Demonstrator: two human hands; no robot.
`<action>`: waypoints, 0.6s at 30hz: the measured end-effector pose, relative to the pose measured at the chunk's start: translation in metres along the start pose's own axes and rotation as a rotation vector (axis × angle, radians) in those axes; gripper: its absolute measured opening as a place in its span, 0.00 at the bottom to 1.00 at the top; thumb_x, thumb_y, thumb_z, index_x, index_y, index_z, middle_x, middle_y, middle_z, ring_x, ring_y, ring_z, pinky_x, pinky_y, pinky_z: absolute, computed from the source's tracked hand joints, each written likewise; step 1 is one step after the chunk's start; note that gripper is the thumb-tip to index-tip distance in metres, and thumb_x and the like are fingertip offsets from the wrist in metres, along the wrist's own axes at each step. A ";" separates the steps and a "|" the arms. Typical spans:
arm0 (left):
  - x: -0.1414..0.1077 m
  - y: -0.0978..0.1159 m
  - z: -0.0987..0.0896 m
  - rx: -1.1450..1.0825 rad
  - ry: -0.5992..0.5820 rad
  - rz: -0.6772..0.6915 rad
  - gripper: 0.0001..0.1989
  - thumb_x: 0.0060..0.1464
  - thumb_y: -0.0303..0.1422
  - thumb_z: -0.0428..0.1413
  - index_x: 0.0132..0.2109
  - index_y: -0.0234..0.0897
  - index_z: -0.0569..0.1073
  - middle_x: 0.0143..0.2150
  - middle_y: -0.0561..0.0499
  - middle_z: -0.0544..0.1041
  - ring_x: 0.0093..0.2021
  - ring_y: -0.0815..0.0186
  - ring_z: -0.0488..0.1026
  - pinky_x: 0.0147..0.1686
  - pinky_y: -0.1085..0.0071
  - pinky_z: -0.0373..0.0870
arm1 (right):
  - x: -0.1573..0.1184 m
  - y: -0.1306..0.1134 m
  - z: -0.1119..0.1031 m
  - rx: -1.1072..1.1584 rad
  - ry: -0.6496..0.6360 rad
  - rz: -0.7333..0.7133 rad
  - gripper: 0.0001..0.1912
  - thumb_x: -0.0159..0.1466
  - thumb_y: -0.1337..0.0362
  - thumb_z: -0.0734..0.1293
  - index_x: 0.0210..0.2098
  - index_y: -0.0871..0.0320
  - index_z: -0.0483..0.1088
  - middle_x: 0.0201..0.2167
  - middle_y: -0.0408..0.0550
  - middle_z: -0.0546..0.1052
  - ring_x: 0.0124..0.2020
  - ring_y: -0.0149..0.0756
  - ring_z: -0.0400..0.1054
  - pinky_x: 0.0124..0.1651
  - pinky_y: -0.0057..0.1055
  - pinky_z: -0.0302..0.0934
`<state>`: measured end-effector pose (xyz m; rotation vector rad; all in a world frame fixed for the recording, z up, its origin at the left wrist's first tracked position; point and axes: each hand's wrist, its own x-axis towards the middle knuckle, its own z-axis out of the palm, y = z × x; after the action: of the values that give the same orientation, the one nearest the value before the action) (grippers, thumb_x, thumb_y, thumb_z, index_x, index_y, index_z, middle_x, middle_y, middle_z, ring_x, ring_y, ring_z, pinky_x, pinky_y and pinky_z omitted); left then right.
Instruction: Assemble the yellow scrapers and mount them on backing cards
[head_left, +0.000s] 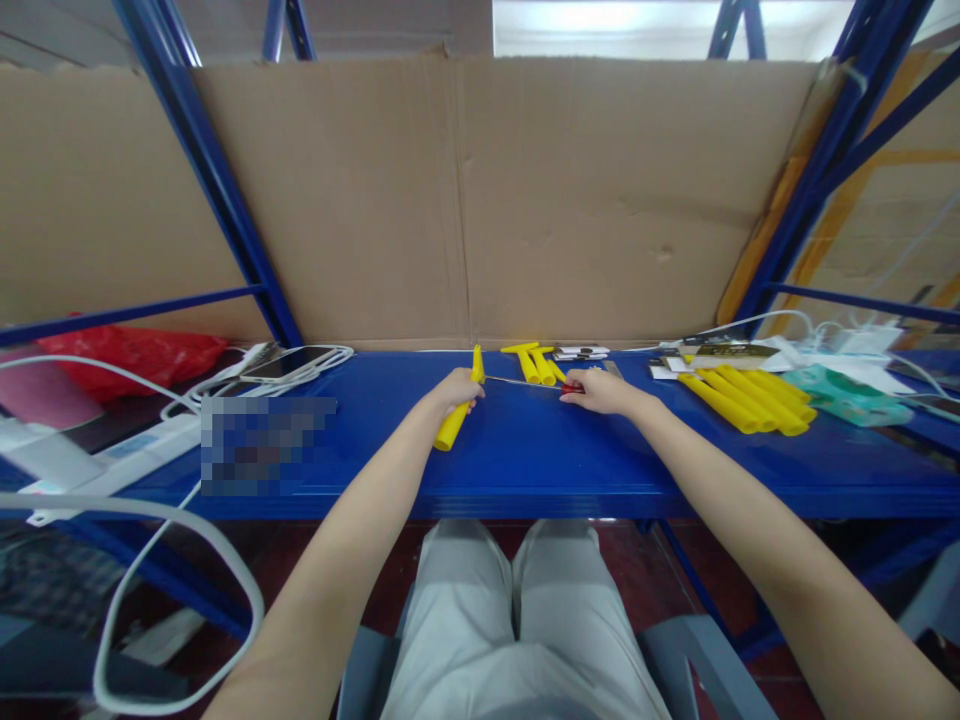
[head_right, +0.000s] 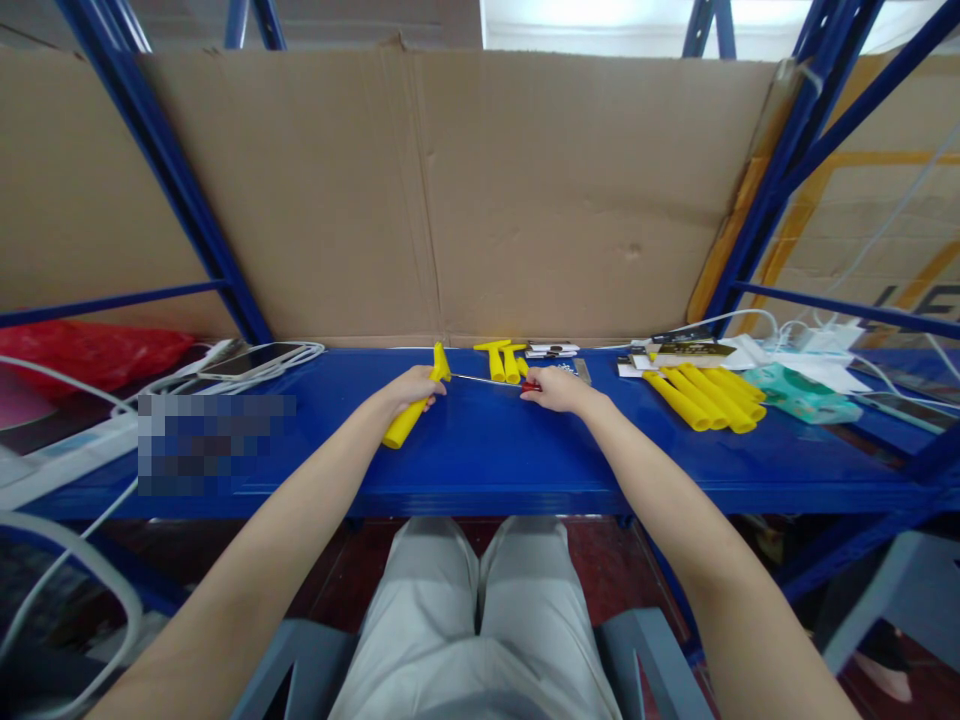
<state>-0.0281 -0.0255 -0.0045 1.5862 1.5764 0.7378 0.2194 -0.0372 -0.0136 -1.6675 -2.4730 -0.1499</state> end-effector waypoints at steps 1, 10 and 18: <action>0.000 0.000 0.000 0.000 -0.002 -0.001 0.08 0.49 0.17 0.52 0.35 0.30 0.68 0.13 0.60 0.59 0.14 0.73 0.57 0.17 0.76 0.56 | 0.000 0.000 0.000 -0.012 -0.005 0.000 0.08 0.62 0.59 0.63 0.36 0.58 0.68 0.33 0.51 0.77 0.33 0.37 0.70 0.31 0.27 0.54; 0.001 0.000 0.000 -0.035 -0.005 0.000 0.08 0.48 0.16 0.52 0.32 0.32 0.67 0.13 0.60 0.59 0.14 0.74 0.57 0.17 0.77 0.56 | -0.002 -0.003 -0.001 -0.062 -0.038 0.009 0.11 0.65 0.59 0.59 0.38 0.59 0.69 0.35 0.54 0.78 0.37 0.40 0.71 0.33 0.29 0.54; 0.002 -0.001 0.000 -0.023 -0.016 -0.006 0.08 0.49 0.16 0.51 0.35 0.31 0.67 0.12 0.60 0.59 0.13 0.74 0.56 0.16 0.77 0.55 | -0.001 -0.003 -0.001 -0.015 -0.059 0.020 0.11 0.65 0.59 0.59 0.37 0.59 0.68 0.34 0.54 0.77 0.35 0.39 0.71 0.33 0.28 0.55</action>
<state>-0.0284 -0.0236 -0.0054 1.5673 1.5550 0.7354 0.2166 -0.0394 -0.0128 -1.7258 -2.5025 -0.1190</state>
